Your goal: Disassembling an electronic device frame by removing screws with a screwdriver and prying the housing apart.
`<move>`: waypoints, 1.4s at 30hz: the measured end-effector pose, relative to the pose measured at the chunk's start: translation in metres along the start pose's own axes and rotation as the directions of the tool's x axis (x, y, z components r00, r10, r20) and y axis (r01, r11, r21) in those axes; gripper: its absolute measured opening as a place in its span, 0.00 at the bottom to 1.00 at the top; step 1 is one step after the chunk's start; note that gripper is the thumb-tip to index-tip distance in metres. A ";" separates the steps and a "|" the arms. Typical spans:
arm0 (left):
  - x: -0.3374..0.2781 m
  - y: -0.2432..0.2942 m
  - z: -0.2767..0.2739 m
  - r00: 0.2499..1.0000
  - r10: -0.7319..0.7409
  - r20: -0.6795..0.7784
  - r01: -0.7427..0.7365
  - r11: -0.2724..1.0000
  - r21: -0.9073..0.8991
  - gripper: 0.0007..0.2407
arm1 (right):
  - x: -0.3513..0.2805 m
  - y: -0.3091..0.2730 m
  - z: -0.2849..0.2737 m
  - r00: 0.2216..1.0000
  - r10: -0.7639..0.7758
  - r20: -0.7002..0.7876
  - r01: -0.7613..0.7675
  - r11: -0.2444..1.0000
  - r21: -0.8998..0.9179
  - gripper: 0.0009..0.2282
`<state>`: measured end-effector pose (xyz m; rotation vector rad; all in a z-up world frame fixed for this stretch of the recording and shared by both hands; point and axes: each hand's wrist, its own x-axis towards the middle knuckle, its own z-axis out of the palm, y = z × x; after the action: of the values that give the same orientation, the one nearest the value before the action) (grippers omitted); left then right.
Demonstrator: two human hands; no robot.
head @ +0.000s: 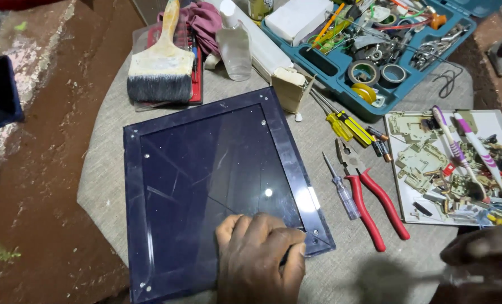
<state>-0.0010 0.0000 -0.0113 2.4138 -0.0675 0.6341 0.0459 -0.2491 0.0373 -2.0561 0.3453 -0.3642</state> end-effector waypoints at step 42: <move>-0.008 0.009 0.002 0.981 0.156 -0.113 -0.139 0.980 0.144 0.09 | -0.040 0.030 0.069 0.826 0.307 0.472 -0.215 0.947 -0.240 0.09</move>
<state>-0.0088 -0.0092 -0.0117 2.5096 -0.1578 0.8804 0.0338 -0.1943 -0.0262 -2.1482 0.3385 0.3909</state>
